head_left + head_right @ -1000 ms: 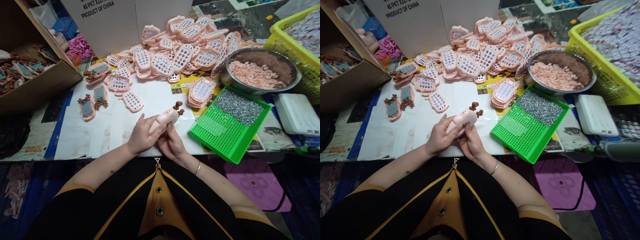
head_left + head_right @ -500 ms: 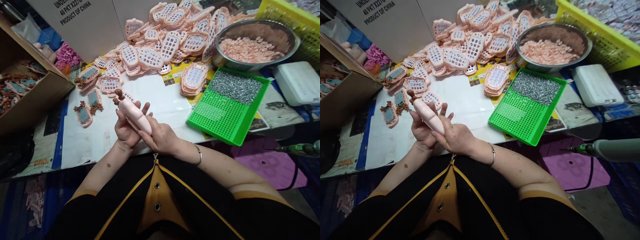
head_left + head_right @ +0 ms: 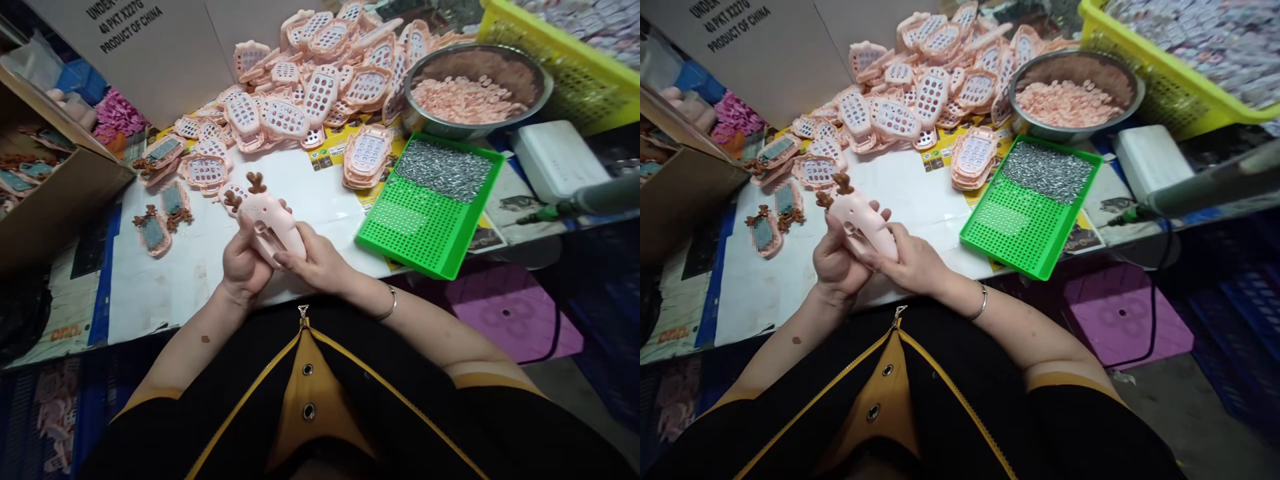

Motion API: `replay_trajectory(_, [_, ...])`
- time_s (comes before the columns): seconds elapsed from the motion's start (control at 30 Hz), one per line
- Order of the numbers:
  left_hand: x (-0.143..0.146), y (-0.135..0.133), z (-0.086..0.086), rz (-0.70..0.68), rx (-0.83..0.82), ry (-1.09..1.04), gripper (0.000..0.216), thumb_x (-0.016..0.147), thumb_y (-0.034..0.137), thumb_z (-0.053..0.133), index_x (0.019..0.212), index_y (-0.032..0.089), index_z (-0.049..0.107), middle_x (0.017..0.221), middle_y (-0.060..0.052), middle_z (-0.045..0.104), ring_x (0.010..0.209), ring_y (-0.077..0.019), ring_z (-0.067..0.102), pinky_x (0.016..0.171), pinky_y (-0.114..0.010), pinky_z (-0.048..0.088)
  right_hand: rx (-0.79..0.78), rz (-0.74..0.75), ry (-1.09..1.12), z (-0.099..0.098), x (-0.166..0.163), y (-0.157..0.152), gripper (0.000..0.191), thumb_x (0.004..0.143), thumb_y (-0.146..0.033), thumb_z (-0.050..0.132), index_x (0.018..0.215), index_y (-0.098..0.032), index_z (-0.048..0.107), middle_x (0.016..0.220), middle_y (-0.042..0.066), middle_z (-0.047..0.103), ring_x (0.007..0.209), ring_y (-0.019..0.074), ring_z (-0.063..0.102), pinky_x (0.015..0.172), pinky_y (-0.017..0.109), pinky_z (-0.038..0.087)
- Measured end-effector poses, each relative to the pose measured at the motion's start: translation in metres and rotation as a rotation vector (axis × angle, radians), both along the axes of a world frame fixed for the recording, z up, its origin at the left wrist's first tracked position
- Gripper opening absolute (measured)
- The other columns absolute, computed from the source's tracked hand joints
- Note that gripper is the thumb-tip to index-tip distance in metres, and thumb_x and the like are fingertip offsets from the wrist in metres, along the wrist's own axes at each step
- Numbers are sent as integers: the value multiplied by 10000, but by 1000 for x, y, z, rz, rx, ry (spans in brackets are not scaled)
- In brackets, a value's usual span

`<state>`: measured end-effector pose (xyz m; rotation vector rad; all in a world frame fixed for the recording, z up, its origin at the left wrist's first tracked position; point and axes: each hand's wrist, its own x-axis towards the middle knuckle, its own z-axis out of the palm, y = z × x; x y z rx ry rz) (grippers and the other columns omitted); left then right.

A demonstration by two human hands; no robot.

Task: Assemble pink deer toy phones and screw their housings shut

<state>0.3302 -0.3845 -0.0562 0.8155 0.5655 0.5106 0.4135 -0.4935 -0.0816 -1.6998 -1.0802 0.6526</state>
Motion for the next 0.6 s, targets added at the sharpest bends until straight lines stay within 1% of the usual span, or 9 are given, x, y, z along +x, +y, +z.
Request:
replay_trajectory(0.07, [6, -4, 4, 16, -12, 1, 286, 875, 453, 687, 975, 191, 740, 1016, -67, 779, 1213, -296, 658, 1052, -427, 522, 63, 33, 296, -8, 0, -3, 525, 828, -635, 614, 1064, -166, 620, 866, 55, 734, 756, 195, 668, 626, 282, 499])
replay_trajectory(0.17, [14, -11, 4, -88, -24, 20, 254, 827, 383, 741, 970, 173, 738, 989, -76, 781, 1174, -289, 678, 1045, -409, 523, 63, 46, 652, -13, 1, -12, 464, 811, -643, 636, 845, -181, 599, 530, -53, 552, 461, 103, 496, 445, 229, 391])
replay_trajectory(0.27, [22, -17, 4, -199, -51, 47, 280, 801, 331, 752, 1015, 153, 728, 1015, -101, 781, 1162, -294, 682, 1036, -409, 521, 9, 140, 711, -10, 11, -33, 515, 757, -677, 687, 834, -176, 600, 514, -53, 566, 416, 102, 500, 405, 232, 398])
replay_trajectory(0.37, [33, -23, 8, -252, -96, 69, 252, 818, 295, 722, 1034, 164, 713, 1031, -96, 781, 1068, -284, 715, 990, -426, 540, 98, 39, 271, 2, 36, -75, 480, 717, -518, 823, 1025, -175, 689, 659, -13, 690, 549, 130, 622, 512, 252, 499])
replay_trajectory(0.43, [42, -29, 9, -307, -141, 99, 230, 801, 236, 717, 1017, 157, 708, 1013, -94, 781, 951, -267, 736, 919, -422, 568, 344, -412, -227, 12, 59, -112, 335, 787, -326, 814, 1100, -244, 729, 724, -31, 706, 598, 105, 630, 603, 247, 523])
replay_trajectory(0.5, [50, -37, 8, -389, -198, 139, 241, 763, 174, 717, 1000, 130, 707, 986, -104, 780, 862, -252, 736, 845, -402, 585, 665, -836, -596, 21, 86, -151, 470, 802, -180, 793, 1226, -358, 696, 923, -56, 731, 773, 84, 685, 755, 232, 540])
replay_trajectory(0.53, [54, -41, 6, -434, -228, 158, 258, 744, 152, 718, 999, 114, 707, 972, -111, 777, 840, -246, 732, 818, -388, 587, 822, -940, -717, 24, 100, -169, 545, 797, -165, 793, 1265, -413, 667, 1109, -78, 718, 944, 84, 695, 850, 234, 532])
replay_trajectory(0.57, [57, -46, 4, -477, -254, 175, 281, 724, 134, 722, 1003, 100, 707, 958, -115, 774, 827, -240, 728, 798, -374, 586, 846, -986, -756, 26, 114, -185, 641, 786, -136, 794, 1300, -478, 623, 1266, -129, 674, 1216, 97, 622, 1012, 260, 484])
replay_trajectory(0.6, [61, -50, 2, -517, -273, 190, 307, 706, 119, 728, 1011, 90, 705, 945, -114, 770, 816, -233, 723, 783, -361, 582, 872, -999, -767, 26, 127, -199, 639, 785, -124, 787, 1273, -506, 632, 1316, -182, 646, 1351, 89, 536, 1041, 248, 460])
